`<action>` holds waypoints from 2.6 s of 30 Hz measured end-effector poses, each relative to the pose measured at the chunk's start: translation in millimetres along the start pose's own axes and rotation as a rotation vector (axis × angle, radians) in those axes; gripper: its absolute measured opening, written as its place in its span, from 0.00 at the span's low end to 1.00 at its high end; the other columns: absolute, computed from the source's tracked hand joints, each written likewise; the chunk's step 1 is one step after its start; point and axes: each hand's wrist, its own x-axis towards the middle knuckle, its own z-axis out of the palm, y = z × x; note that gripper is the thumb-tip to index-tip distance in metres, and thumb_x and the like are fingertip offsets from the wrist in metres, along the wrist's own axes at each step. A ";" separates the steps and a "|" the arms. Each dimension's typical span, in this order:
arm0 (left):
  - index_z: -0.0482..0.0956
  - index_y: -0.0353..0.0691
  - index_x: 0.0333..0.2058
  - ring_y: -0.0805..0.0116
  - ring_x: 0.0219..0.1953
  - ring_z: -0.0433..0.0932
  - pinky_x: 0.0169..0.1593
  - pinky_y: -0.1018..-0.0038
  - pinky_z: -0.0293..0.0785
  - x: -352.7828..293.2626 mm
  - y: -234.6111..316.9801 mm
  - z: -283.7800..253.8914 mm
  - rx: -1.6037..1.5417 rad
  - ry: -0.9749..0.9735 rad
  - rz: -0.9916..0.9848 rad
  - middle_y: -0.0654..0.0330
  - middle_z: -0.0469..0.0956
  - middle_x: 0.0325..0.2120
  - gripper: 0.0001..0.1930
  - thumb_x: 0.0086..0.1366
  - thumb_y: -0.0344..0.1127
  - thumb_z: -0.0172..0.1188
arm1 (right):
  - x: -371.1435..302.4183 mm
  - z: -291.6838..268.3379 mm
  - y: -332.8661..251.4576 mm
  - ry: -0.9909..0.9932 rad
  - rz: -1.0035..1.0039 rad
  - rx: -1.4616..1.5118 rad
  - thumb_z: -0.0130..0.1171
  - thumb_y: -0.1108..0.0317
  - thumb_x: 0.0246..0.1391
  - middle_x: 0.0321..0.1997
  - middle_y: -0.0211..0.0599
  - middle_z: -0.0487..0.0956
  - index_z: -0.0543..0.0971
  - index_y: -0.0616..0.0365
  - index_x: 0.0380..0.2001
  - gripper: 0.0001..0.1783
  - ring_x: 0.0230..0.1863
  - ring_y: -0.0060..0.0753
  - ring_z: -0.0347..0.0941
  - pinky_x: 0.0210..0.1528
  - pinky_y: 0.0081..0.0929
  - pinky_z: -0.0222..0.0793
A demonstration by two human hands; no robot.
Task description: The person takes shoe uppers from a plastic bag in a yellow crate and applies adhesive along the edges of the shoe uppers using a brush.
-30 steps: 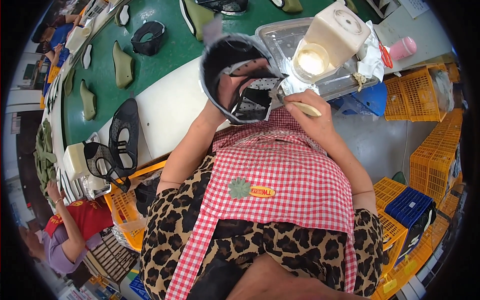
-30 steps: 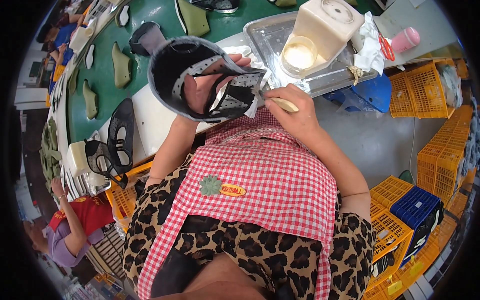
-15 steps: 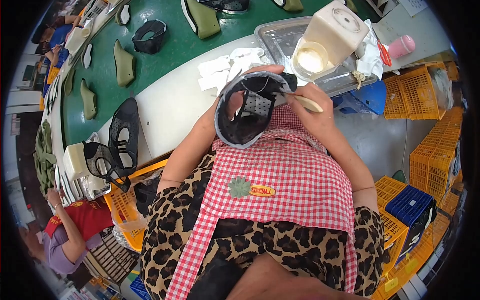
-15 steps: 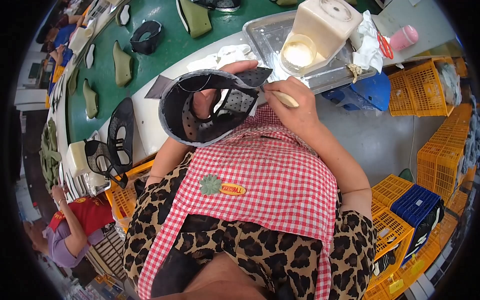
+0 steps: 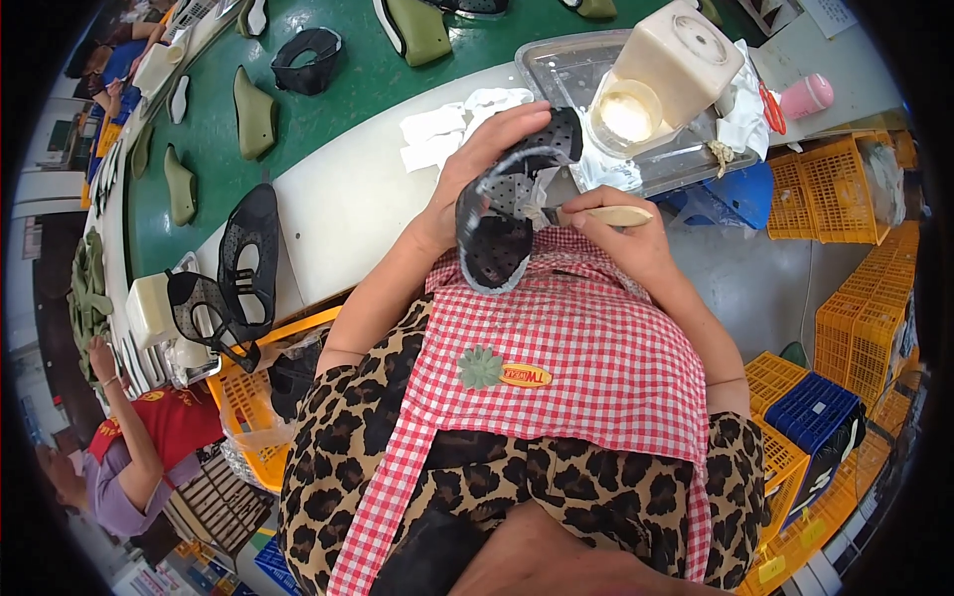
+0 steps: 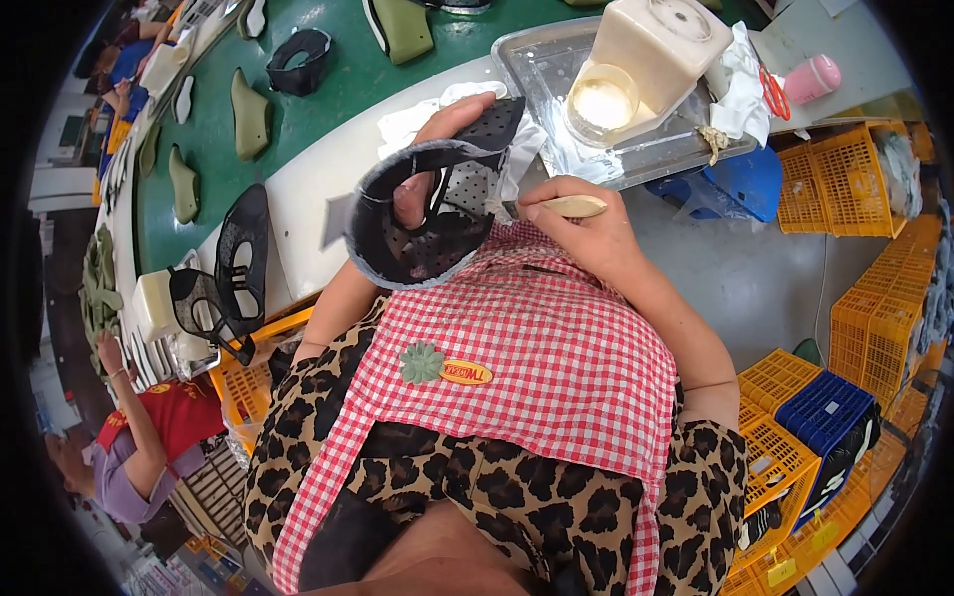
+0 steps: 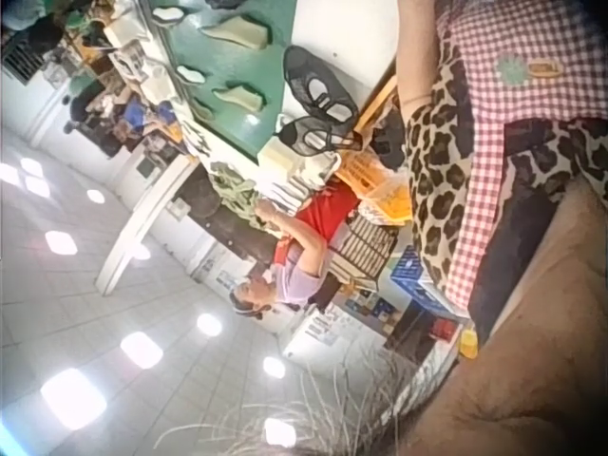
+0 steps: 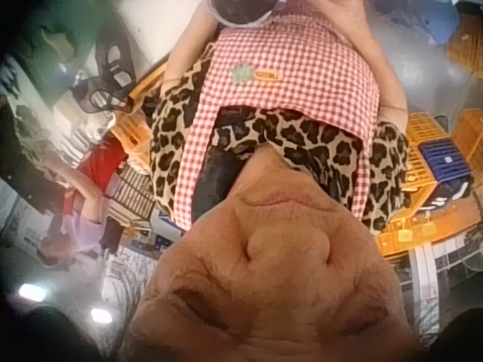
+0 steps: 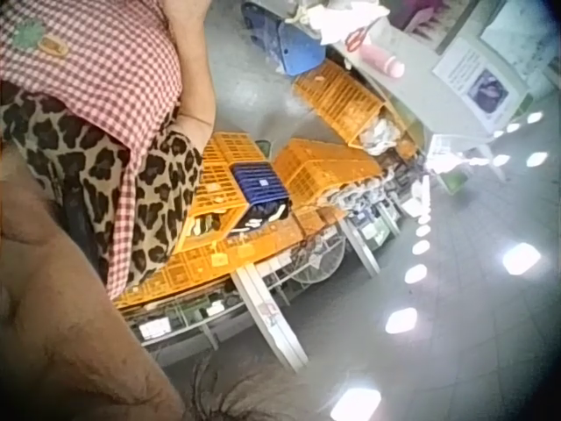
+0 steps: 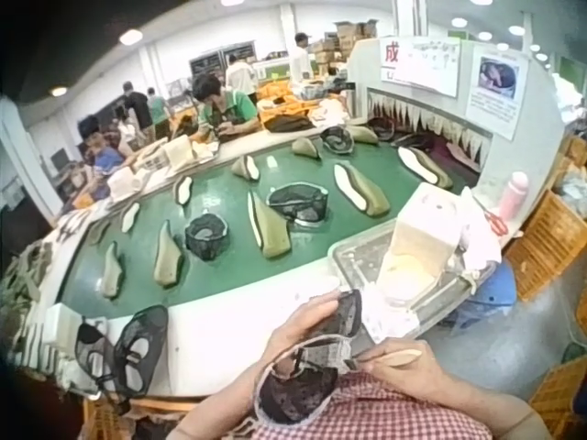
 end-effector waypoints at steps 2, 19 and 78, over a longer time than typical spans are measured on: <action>0.69 0.39 0.61 0.52 0.65 0.64 0.67 0.63 0.58 1.2 2.5 -0.4 0.074 0.013 0.000 0.48 0.65 0.62 0.39 0.61 0.65 0.51 | -1.4 -2.6 -2.0 -0.067 0.052 0.096 0.62 0.72 0.56 0.39 0.35 0.84 0.83 0.64 0.39 0.08 0.40 0.21 0.78 0.45 0.21 0.71; 0.69 0.40 0.61 0.50 0.64 0.65 0.65 0.64 0.60 -5.0 -14.5 -15.7 0.303 0.122 0.080 0.47 0.66 0.62 0.34 0.62 0.56 0.52 | -3.3 -14.4 -18.4 -0.300 -0.042 0.328 0.62 0.74 0.55 0.37 0.32 0.82 0.84 0.61 0.38 0.08 0.37 0.19 0.76 0.40 0.19 0.70; 0.81 0.37 0.47 0.79 0.24 0.70 0.29 0.79 0.69 -112.7 102.1 -296.1 -0.064 1.029 -0.451 0.71 0.75 0.24 0.14 0.63 0.34 0.64 | 56.4 5.4 -25.1 0.355 -0.860 -0.910 0.65 0.81 0.44 0.46 0.46 0.73 0.81 0.54 0.45 0.22 0.44 0.50 0.70 0.47 0.41 0.66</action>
